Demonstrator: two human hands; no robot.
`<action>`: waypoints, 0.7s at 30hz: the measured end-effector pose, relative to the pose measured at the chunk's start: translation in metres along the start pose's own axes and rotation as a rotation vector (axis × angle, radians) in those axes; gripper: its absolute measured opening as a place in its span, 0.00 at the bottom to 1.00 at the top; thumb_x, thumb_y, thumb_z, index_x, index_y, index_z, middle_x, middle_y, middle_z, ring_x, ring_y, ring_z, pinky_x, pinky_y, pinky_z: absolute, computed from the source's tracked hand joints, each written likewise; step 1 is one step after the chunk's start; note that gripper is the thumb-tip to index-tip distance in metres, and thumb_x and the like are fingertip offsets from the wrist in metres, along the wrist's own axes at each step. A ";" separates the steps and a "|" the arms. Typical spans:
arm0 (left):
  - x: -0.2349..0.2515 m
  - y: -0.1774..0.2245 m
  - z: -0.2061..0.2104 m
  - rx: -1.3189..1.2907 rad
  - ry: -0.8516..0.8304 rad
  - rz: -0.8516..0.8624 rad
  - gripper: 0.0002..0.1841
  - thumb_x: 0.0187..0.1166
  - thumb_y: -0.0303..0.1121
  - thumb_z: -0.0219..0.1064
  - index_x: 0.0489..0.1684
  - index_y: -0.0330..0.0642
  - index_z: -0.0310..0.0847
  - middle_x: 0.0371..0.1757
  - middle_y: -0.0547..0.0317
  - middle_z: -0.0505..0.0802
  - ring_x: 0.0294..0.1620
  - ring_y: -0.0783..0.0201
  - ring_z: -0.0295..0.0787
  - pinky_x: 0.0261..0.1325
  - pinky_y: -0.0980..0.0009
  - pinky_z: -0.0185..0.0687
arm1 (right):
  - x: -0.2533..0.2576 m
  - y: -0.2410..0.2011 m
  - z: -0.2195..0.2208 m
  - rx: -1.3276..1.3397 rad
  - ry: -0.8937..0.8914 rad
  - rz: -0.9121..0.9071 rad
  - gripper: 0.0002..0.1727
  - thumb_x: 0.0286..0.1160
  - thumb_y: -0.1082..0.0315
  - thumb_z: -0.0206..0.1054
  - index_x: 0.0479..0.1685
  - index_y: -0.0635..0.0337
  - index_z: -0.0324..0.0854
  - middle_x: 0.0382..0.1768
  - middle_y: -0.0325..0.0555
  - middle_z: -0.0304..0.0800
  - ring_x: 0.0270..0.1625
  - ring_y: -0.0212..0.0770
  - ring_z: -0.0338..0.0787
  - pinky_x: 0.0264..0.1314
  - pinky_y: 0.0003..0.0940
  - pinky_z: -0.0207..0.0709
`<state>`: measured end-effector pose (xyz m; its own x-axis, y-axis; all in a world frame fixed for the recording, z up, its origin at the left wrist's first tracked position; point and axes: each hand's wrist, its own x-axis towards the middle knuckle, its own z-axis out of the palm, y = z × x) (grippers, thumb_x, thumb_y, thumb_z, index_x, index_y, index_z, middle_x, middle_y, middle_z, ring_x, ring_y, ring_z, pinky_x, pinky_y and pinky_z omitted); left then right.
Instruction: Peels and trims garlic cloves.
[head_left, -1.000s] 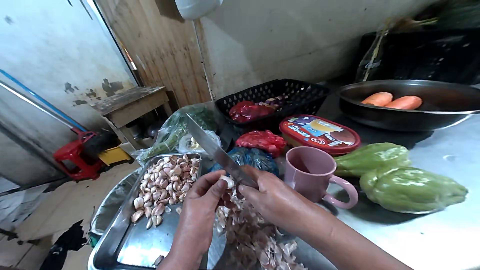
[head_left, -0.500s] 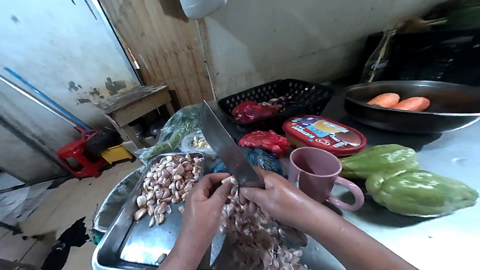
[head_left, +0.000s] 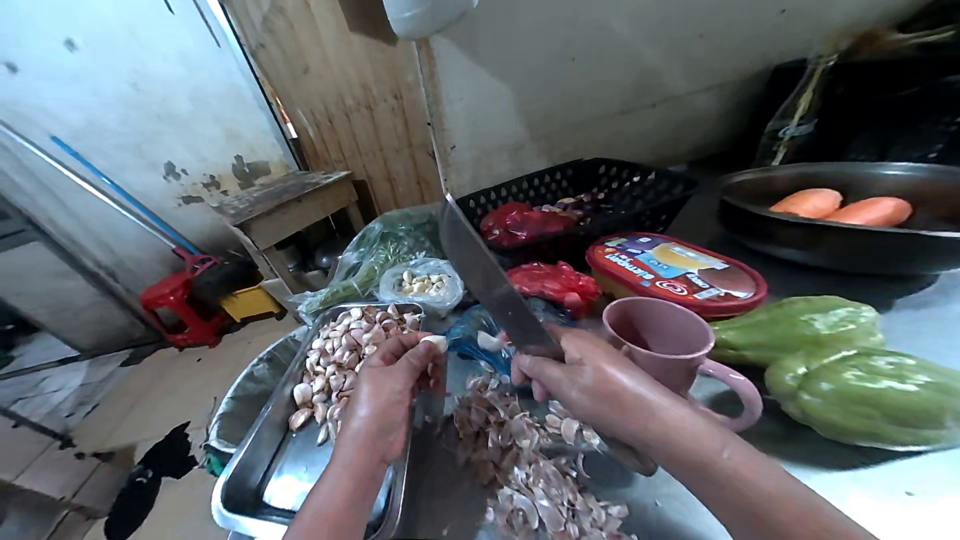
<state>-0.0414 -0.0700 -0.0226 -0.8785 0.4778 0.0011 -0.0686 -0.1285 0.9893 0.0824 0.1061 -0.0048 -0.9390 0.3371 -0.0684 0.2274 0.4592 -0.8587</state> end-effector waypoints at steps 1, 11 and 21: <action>-0.001 -0.001 0.002 0.017 0.000 0.004 0.06 0.85 0.21 0.60 0.44 0.33 0.84 0.33 0.53 0.91 0.29 0.64 0.88 0.37 0.71 0.88 | 0.000 0.000 0.001 -0.051 -0.040 0.003 0.11 0.90 0.64 0.59 0.57 0.56 0.85 0.30 0.39 0.86 0.27 0.31 0.81 0.33 0.30 0.75; -0.014 -0.008 0.016 0.087 -0.107 0.012 0.05 0.82 0.23 0.65 0.44 0.35 0.87 0.34 0.53 0.92 0.31 0.64 0.90 0.40 0.70 0.89 | -0.004 -0.005 0.012 -0.183 -0.104 -0.033 0.23 0.91 0.63 0.56 0.82 0.45 0.73 0.46 0.48 0.89 0.44 0.43 0.88 0.50 0.44 0.82; -0.019 -0.010 0.017 0.113 -0.124 0.064 0.03 0.80 0.22 0.65 0.39 0.36 0.85 0.31 0.56 0.91 0.29 0.66 0.89 0.37 0.72 0.89 | -0.005 -0.003 0.018 -0.347 -0.063 -0.144 0.21 0.91 0.64 0.54 0.80 0.46 0.75 0.45 0.49 0.92 0.48 0.47 0.91 0.54 0.48 0.83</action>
<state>-0.0162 -0.0626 -0.0299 -0.8139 0.5760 0.0759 0.0454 -0.0672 0.9967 0.0814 0.0882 -0.0107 -0.9792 0.2031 0.0000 0.1561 0.7527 -0.6396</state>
